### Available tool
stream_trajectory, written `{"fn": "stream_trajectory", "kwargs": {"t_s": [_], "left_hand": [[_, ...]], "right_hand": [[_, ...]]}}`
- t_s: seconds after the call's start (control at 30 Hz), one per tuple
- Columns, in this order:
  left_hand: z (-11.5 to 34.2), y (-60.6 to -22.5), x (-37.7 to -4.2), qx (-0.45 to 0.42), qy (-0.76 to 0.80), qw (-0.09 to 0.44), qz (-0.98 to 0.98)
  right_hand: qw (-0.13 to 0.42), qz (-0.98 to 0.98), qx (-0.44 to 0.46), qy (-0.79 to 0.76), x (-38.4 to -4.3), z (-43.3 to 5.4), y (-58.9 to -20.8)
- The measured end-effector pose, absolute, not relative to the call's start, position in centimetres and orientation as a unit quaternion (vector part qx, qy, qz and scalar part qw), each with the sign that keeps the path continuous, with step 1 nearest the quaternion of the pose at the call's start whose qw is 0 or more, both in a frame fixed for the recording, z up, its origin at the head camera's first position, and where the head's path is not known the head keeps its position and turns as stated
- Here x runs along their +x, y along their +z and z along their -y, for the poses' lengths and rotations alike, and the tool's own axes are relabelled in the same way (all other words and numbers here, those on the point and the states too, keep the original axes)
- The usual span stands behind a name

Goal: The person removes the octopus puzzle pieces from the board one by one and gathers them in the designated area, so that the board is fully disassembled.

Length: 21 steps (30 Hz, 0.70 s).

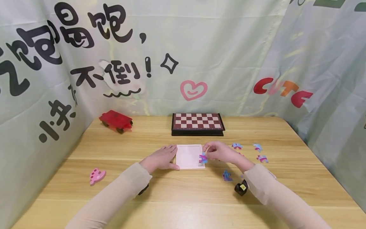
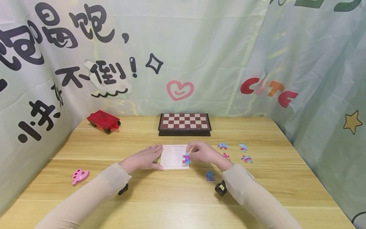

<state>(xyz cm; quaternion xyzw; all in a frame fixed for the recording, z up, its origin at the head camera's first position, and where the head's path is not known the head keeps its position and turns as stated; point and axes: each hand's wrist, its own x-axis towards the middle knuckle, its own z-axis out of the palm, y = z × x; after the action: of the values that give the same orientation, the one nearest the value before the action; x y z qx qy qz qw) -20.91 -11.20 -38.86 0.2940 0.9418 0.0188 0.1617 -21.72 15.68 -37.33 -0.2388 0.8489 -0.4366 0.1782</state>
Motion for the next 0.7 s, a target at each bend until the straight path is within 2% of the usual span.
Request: {"fn": "stream_trajectory", "kwargs": {"t_s": [0.3,0.7], "left_hand": [[11.1,-38.8,-20.9,0.291,0.018,0.164,-0.942],[11.1,-38.8,-20.9,0.293,0.021,0.166,-0.941]], "right_hand": [[0.178,-0.84,-0.226,-0.46,-21.1,-20.9,-36.3],[0.159,-0.861,-0.156,-0.458,-19.1,-28.8,-36.2]]}}
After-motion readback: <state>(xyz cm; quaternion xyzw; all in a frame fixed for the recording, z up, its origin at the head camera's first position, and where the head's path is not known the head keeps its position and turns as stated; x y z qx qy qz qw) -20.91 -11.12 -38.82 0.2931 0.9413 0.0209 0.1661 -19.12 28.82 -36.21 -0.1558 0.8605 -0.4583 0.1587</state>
